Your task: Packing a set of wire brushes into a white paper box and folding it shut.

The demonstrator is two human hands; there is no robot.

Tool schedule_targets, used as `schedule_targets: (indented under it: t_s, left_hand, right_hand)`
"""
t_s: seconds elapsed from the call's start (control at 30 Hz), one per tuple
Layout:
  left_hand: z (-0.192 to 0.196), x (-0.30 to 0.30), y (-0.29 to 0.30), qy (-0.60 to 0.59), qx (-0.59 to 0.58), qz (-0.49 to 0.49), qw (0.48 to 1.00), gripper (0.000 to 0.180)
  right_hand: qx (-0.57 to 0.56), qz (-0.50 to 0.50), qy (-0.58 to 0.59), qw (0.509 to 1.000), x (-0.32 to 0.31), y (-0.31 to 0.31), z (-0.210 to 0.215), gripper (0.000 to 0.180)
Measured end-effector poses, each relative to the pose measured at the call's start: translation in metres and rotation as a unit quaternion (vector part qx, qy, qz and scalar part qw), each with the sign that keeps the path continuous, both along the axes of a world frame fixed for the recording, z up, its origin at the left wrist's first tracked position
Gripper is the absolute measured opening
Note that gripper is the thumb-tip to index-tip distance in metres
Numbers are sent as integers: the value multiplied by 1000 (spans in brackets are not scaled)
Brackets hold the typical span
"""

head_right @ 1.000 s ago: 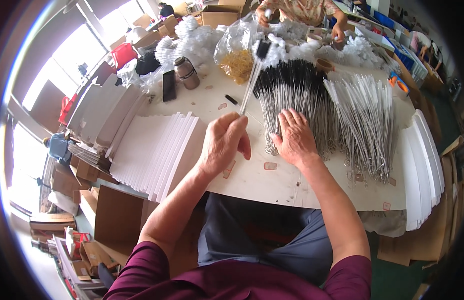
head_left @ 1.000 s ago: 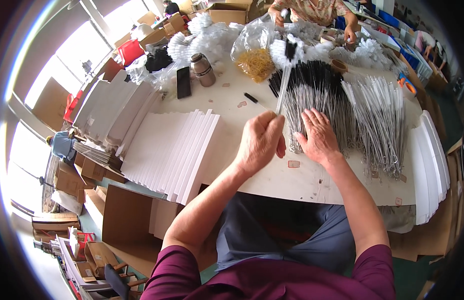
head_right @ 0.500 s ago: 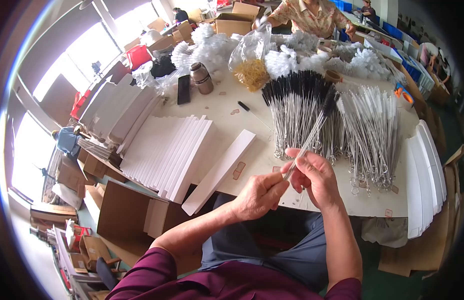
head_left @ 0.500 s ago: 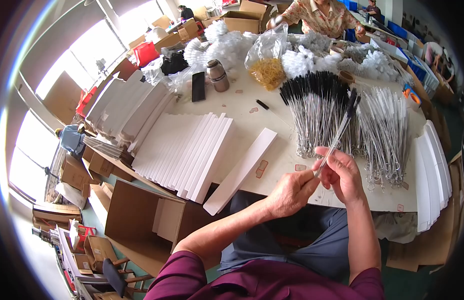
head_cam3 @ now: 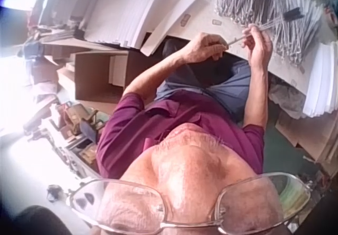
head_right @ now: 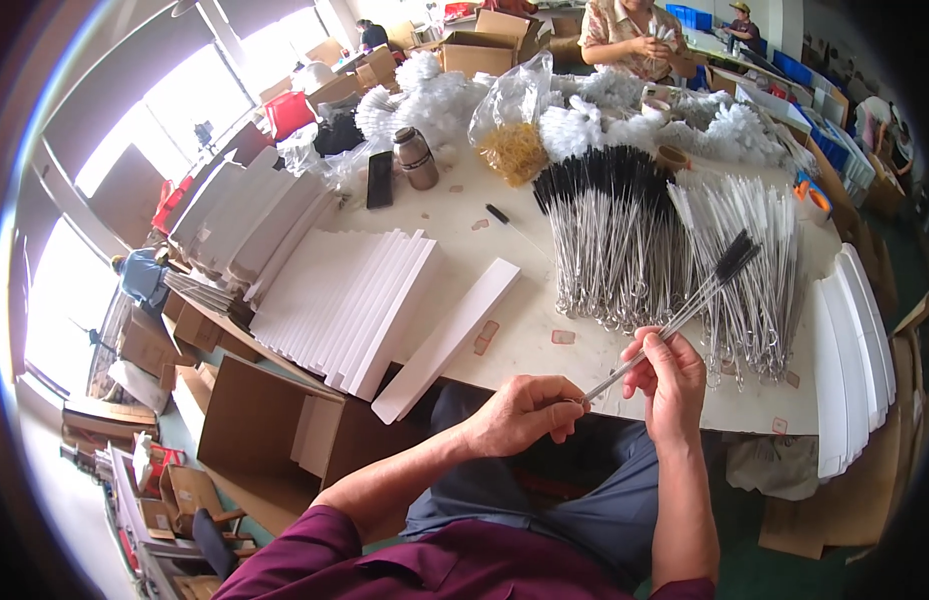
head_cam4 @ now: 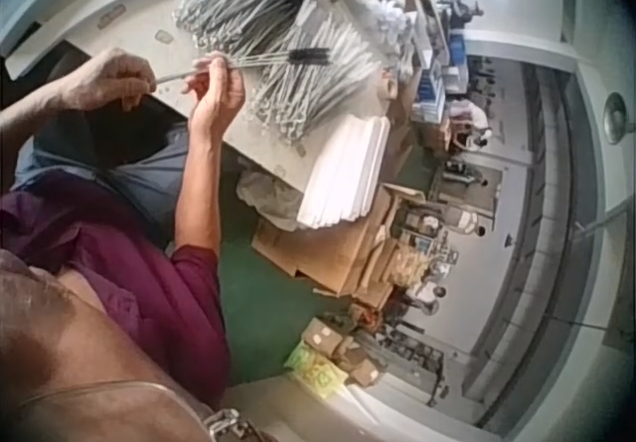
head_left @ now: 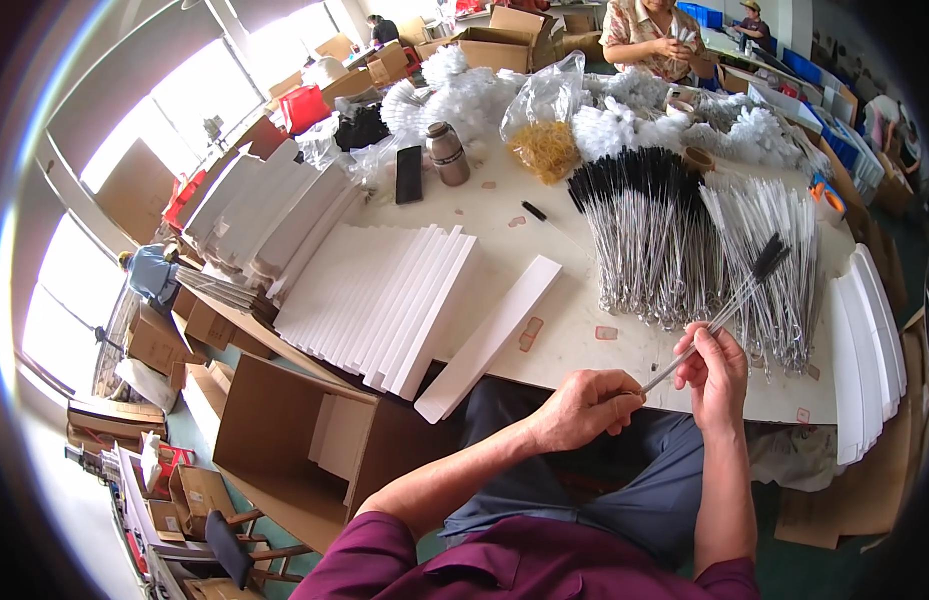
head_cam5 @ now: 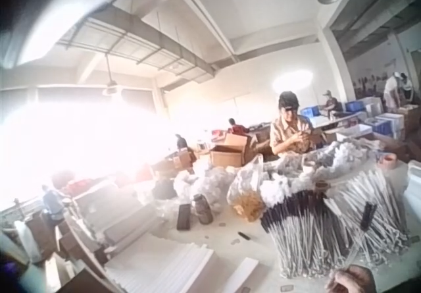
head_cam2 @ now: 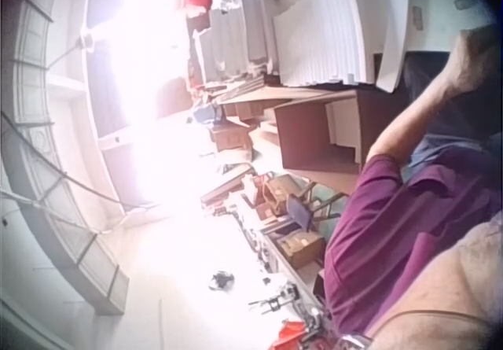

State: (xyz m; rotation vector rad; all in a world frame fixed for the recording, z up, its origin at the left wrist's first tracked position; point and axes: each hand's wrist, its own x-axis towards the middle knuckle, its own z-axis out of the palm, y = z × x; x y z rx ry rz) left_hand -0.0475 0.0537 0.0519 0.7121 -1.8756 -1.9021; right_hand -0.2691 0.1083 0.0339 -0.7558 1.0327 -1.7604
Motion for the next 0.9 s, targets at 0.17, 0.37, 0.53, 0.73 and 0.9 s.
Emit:
schedule_targets:
  t_s: [0.17, 0.37, 0.53, 0.73, 0.9]
  left_hand:
    - [-8, -3, 3, -7, 32, -21, 999, 24]
    - [-12, 0, 2, 23, 117, 9, 993, 30]
    - [-24, -16, 12, -10, 158, 12, 987, 28]
    - [-39, -37, 31, -16, 260, -31, 965, 28]
    - [-57, -58, 51, -53, 273, -98, 956, 29]
  right_hand:
    - [41, -60, 1, 997, -2, 14, -2, 19]
    - [34, -75, 26, 996, 2, 5, 4, 28]
    - [-24, -147, 115, 982, -6, 9, -11, 32]
    - [-32, -133, 14, 990, -16, 28, -17, 33]
    - [-41, -167, -21, 985, -32, 40, -20, 32]
